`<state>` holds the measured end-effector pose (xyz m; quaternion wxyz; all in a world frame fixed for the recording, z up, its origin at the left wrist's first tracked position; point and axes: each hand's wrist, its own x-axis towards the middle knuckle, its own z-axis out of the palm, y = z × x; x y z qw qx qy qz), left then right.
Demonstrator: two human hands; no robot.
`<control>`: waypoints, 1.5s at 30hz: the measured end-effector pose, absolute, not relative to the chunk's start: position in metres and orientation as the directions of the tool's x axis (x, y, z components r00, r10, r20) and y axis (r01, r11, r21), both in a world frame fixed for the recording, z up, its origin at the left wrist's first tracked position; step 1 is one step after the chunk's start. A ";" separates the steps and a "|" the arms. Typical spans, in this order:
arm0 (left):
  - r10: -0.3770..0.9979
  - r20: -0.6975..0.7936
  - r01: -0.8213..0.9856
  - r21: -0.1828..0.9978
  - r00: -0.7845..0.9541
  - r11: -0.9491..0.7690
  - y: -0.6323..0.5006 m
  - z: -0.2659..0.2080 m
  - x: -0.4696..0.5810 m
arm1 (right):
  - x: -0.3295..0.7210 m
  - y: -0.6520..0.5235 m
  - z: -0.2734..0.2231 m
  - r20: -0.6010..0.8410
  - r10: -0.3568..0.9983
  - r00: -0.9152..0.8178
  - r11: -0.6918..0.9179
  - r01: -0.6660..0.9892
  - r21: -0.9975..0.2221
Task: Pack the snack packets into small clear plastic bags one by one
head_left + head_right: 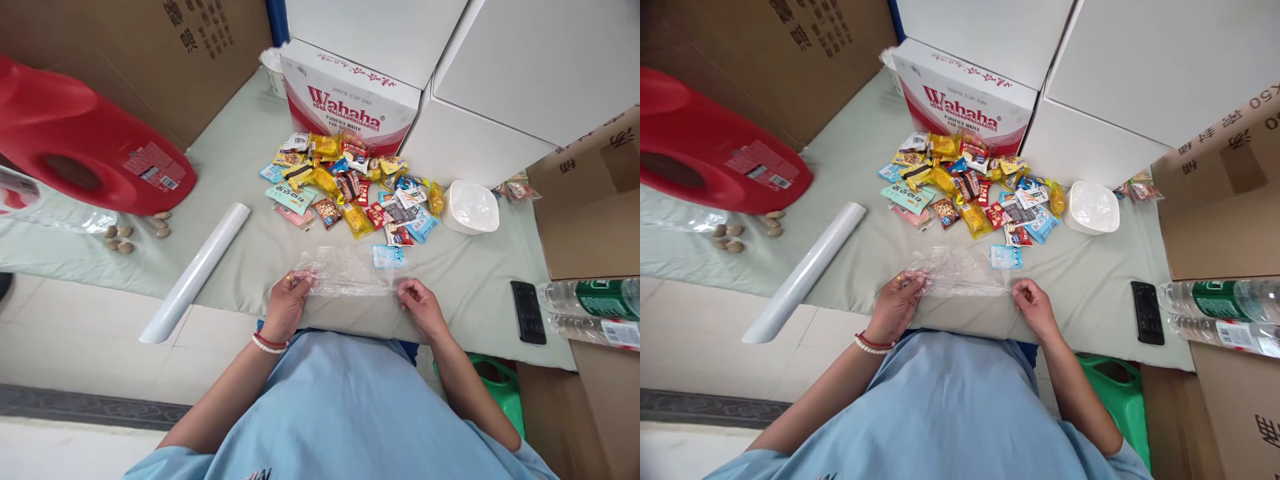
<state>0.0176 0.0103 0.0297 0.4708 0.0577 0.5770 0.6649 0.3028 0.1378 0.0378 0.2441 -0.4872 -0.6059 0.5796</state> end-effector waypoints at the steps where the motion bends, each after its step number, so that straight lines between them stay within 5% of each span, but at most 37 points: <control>1: 0.686 -0.466 -0.535 0.834 -0.558 0.132 0.006 0.027 0.017 | 0.312 0.138 0.038 -0.338 0.863 -0.375 -0.200 0.361 -0.911; 3: 0.693 -0.447 -0.478 0.863 -0.565 0.166 0.000 0.024 0.016 | 0.324 0.141 0.044 -0.358 0.887 -0.291 -0.188 0.481 -0.857; 6: 0.732 -0.349 -0.302 0.931 -0.585 0.203 -0.003 0.023 0.015 | 0.321 0.152 0.065 -0.111 0.981 -0.157 0.008 0.613 -0.790; 10: 0.804 -0.178 -0.004 0.977 -0.568 0.214 -0.003 0.027 0.014 | 0.273 0.166 0.088 0.114 0.869 -0.481 0.401 0.549 -0.733; 13: 0.875 -0.027 0.208 0.967 -0.484 0.145 -0.005 0.038 0.016 | 0.230 0.170 0.086 -0.028 0.645 -0.763 0.597 0.527 -0.605; 16: 0.965 0.022 0.291 0.955 -0.260 0.057 -0.011 0.053 0.014 | 0.207 0.171 0.075 -0.269 0.574 -0.773 0.680 0.633 -0.369; 18: 0.992 -0.027 0.253 0.966 -0.121 0.057 -0.015 0.063 0.009 | 0.207 0.172 0.069 -0.305 0.565 -0.767 0.701 0.641 -0.312; 24: 0.976 0.032 0.421 0.905 -0.214 0.062 0.007 0.089 -0.018 | 0.233 0.164 0.063 -0.131 0.483 -0.866 0.755 0.488 -0.437; 30: 0.987 0.146 0.653 0.754 -0.070 -0.066 0.083 0.069 -0.004 | 0.244 0.138 0.064 -0.008 0.421 -0.907 0.760 0.358 -0.543; 36: 0.978 0.204 0.649 0.749 -0.032 -0.135 0.096 0.025 0.026 | 0.290 0.109 0.068 0.083 0.556 -0.827 0.668 0.386 -0.636; 40: 0.930 0.229 0.583 0.813 -0.289 -0.019 0.068 0.028 0.019 | 0.336 0.098 0.061 0.148 0.705 -0.694 0.605 0.478 -0.637; 45: 0.753 0.193 0.472 0.864 -0.630 0.174 0.038 0.039 0.005 | 0.348 0.110 0.038 0.241 0.727 -0.643 0.636 0.500 -0.588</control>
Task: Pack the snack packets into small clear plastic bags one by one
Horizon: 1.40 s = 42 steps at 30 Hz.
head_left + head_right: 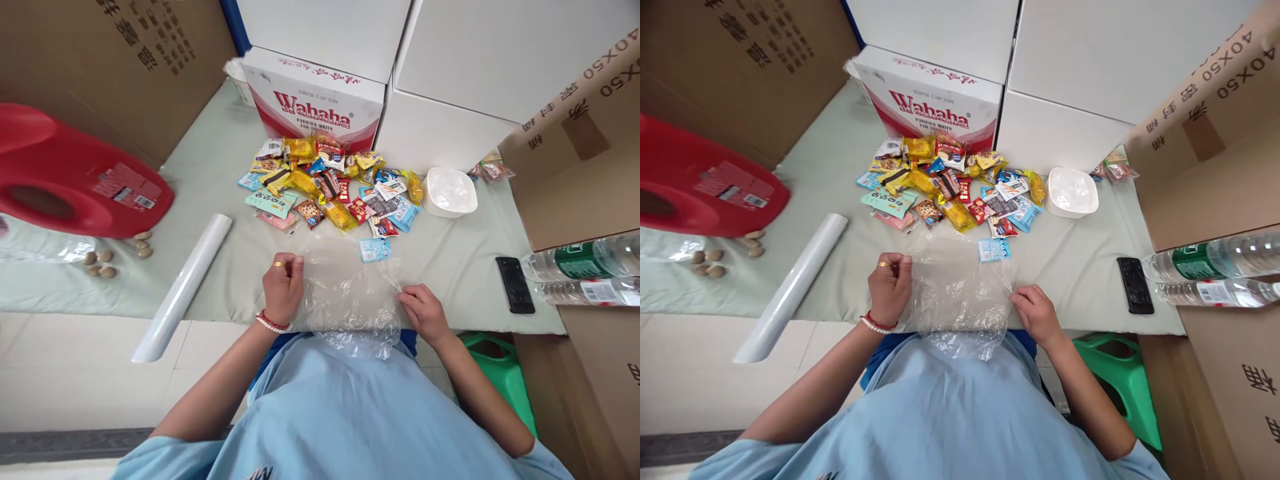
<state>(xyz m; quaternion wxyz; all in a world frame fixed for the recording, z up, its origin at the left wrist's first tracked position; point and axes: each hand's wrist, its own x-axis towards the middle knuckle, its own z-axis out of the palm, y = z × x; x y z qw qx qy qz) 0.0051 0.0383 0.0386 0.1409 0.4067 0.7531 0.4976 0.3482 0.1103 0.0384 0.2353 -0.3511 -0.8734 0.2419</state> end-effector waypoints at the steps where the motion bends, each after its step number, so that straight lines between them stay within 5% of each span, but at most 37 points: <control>1: 0.719 0.177 0.451 0.867 -0.672 0.209 0.034 0.037 0.003 | 0.345 0.116 0.033 0.247 0.727 -0.641 0.639 0.499 -0.586; 6: 0.664 0.115 0.470 0.794 -0.739 0.385 0.008 0.020 -0.008 | 0.331 0.152 0.019 0.176 0.704 -0.688 0.630 0.490 -0.603; 9: 0.661 0.303 0.651 0.661 -0.687 0.373 -0.007 0.022 -0.013 | 0.331 0.170 0.028 0.154 0.738 -0.657 0.558 0.466 -0.687; 13: 0.815 0.509 0.915 0.399 -0.277 0.061 -0.006 0.040 -0.012 | 0.320 0.182 0.044 0.075 0.839 -0.539 0.363 0.453 -0.814; 17: 0.945 0.307 0.919 0.328 0.114 -0.217 0.028 0.042 -0.003 | 0.289 0.189 0.038 -0.076 0.866 -0.494 0.252 0.562 -0.788; 21: 0.991 0.136 0.953 0.298 0.002 -0.043 0.059 0.020 0.003 | 0.277 0.203 0.020 -0.123 0.902 -0.415 0.155 0.574 -0.804; 26: 0.973 0.122 0.953 0.257 -0.194 0.158 0.061 0.004 0.006 | 0.294 0.210 0.013 -0.168 0.917 -0.362 0.096 0.608 -0.788; 31: 0.928 0.306 0.960 0.244 -0.212 0.138 0.048 0.004 0.014 | 0.284 0.201 0.028 0.137 0.926 -0.352 0.361 0.720 -0.593; 35: 0.862 0.466 0.968 0.229 -0.198 0.099 0.039 0.004 0.015 | 0.242 0.201 0.048 0.295 0.790 -0.537 0.609 0.633 -0.478; 42: 0.985 0.172 0.993 0.114 0.005 -0.025 0.043 0.006 0.014 | 0.153 0.230 0.060 -0.186 0.636 -0.749 0.691 0.660 -0.293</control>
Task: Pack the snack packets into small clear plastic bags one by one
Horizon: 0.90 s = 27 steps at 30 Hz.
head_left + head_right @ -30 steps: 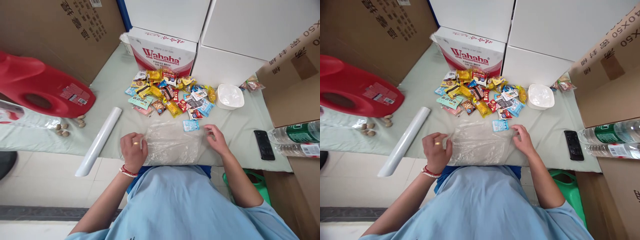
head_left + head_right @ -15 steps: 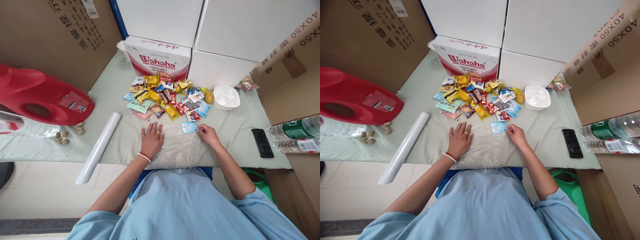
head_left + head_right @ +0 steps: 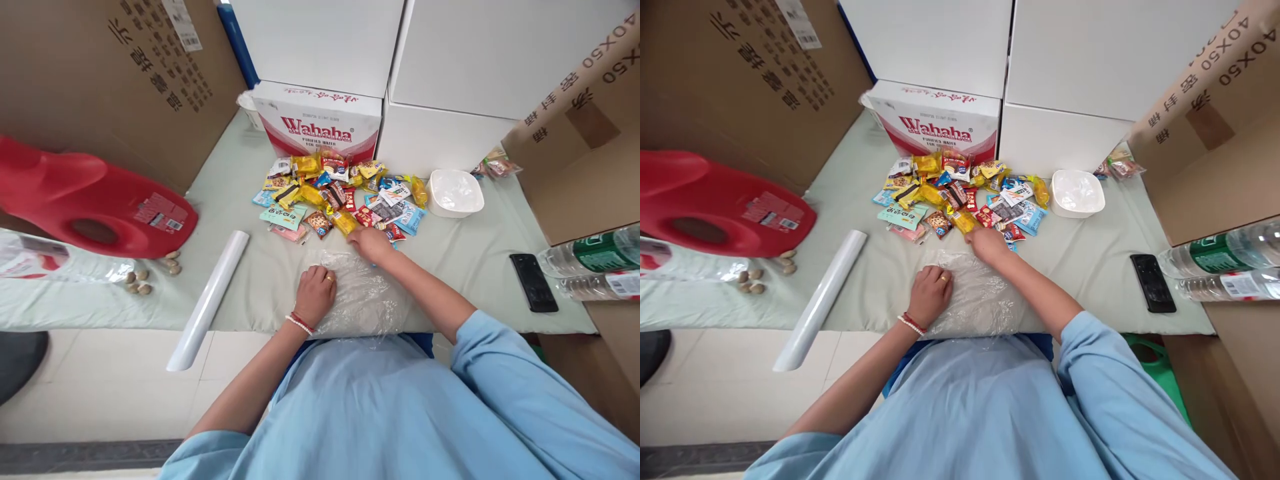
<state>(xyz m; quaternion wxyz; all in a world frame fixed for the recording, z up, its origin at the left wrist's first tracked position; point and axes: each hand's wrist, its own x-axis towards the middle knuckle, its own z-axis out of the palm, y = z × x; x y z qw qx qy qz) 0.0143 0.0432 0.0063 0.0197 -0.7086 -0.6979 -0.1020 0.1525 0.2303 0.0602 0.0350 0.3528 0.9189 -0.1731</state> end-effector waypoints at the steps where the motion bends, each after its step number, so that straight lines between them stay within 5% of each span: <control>1: 0.986 0.165 0.994 0.105 0.018 -0.035 0.043 0.007 0.016 | 0.145 0.233 0.059 -0.227 0.618 -0.753 0.694 0.658 -0.292; 6: 0.992 0.126 0.997 0.069 0.023 -0.032 0.036 0.009 0.027 | 0.136 0.229 0.053 -0.273 0.550 -0.789 0.728 0.613 -0.307; 13: 0.993 0.115 0.996 0.089 -0.029 0.019 0.027 0.009 0.030 | 0.142 0.213 0.042 -0.173 0.302 -0.937 0.842 0.348 -0.412; 17: 0.985 0.159 0.985 0.172 -0.059 0.031 0.018 0.009 0.032 | 0.142 0.218 0.042 -0.139 0.400 -0.906 0.722 0.405 -0.561; 21: 0.979 0.197 0.974 0.225 -0.060 0.014 0.010 0.007 0.034 | 0.140 0.222 0.042 -0.254 0.597 -0.761 0.489 0.596 -0.637; 27: 0.976 0.206 0.975 0.220 -0.067 0.020 0.009 0.003 0.035 | 0.121 0.213 0.032 -0.374 0.553 -0.744 0.433 0.641 -0.634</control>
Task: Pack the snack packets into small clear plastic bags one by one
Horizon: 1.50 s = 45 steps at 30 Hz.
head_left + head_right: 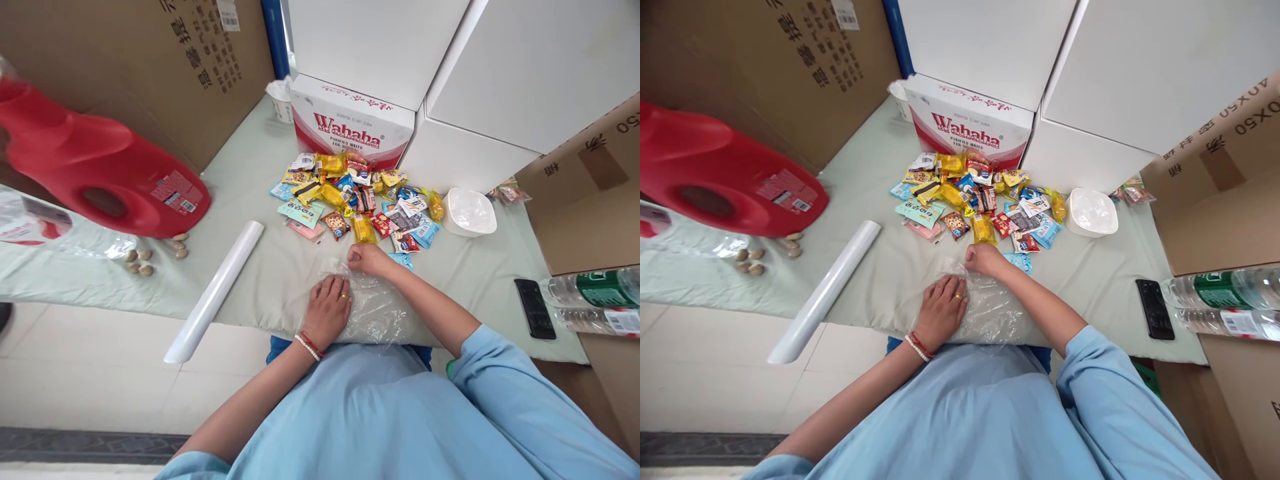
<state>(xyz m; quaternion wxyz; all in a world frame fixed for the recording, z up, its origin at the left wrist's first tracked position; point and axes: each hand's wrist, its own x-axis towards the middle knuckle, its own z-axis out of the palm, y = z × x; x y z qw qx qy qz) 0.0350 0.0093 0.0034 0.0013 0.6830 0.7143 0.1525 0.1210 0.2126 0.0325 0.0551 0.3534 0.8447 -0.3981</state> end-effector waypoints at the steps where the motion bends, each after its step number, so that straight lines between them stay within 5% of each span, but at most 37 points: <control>1: 0.977 0.204 0.977 0.214 -0.067 0.022 0.009 0.004 0.035 | 0.118 0.211 0.032 -0.386 0.527 -0.757 0.434 0.630 -0.644; 9: 0.975 0.214 0.972 0.235 -0.058 0.007 0.007 0.003 0.035 | 0.116 0.209 0.035 -0.278 0.251 -0.927 0.518 0.372 -0.770; 16: 0.971 0.230 0.965 0.260 -0.065 0.003 0.006 0.003 0.034 | 0.115 0.216 0.040 -0.200 0.340 -0.919 0.513 0.360 -0.779; 24: 0.974 0.212 0.962 0.274 -0.075 0.015 0.006 0.003 0.034 | 0.107 0.208 0.032 -0.349 0.308 -0.885 0.369 0.449 -0.814; 29: 0.967 0.197 0.950 0.299 -0.159 0.095 0.007 0.004 0.035 | 0.101 0.228 0.041 -0.256 0.453 -0.854 0.380 0.444 -0.811; 33: 0.942 0.157 0.912 0.336 -0.298 0.233 0.013 0.003 0.034 | 0.101 0.238 0.065 -0.024 0.650 -0.760 0.513 0.461 -0.724; 37: 0.909 0.151 0.871 0.384 -0.388 0.308 0.021 0.006 0.026 | 0.126 0.208 0.085 0.212 0.597 -0.774 0.725 0.406 -0.557; 41: 0.914 0.165 0.883 0.365 -0.372 0.293 0.024 0.012 0.011 | 0.182 0.152 0.069 0.173 0.500 -0.848 0.786 0.361 -0.502; 45: 0.954 0.167 0.937 0.294 -0.247 0.191 0.024 0.010 -0.009 | 0.249 0.120 0.038 -0.017 0.429 -0.903 0.800 0.388 -0.458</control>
